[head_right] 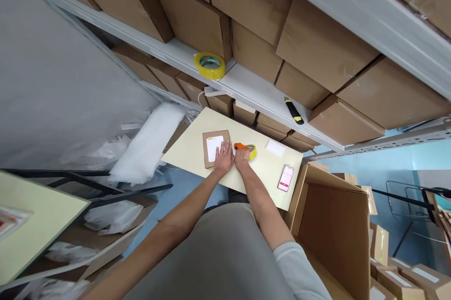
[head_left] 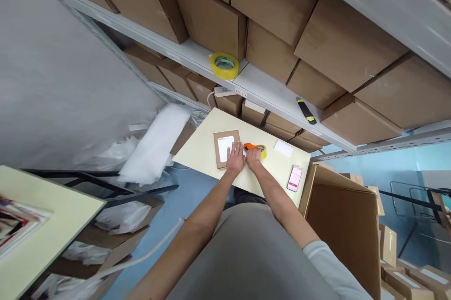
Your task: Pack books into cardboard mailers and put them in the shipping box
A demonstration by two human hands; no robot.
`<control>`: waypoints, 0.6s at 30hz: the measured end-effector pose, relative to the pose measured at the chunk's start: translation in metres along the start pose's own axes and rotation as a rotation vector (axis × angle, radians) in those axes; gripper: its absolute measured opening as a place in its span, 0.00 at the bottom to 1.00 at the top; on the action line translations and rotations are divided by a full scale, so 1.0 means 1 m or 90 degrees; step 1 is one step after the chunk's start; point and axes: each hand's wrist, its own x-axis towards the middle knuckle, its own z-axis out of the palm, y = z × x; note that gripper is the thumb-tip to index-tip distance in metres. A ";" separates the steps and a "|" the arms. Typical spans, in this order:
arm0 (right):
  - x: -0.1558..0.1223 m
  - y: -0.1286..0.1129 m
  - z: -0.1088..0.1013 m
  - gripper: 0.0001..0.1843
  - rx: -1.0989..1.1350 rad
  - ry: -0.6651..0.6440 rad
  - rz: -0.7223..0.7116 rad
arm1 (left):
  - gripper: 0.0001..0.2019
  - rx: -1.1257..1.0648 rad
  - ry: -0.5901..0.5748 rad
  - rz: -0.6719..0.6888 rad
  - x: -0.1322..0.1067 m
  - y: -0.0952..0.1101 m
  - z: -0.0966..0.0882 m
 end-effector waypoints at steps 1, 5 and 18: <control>0.000 0.003 -0.001 0.18 0.001 0.000 0.003 | 0.41 0.000 0.001 0.003 -0.001 0.000 -0.001; -0.012 0.024 -0.010 0.23 0.016 0.025 0.026 | 0.38 -0.044 -0.002 -0.035 0.004 0.005 -0.012; -0.027 0.048 -0.178 0.30 0.206 0.400 -0.053 | 0.22 -0.382 0.416 0.200 0.065 0.154 -0.150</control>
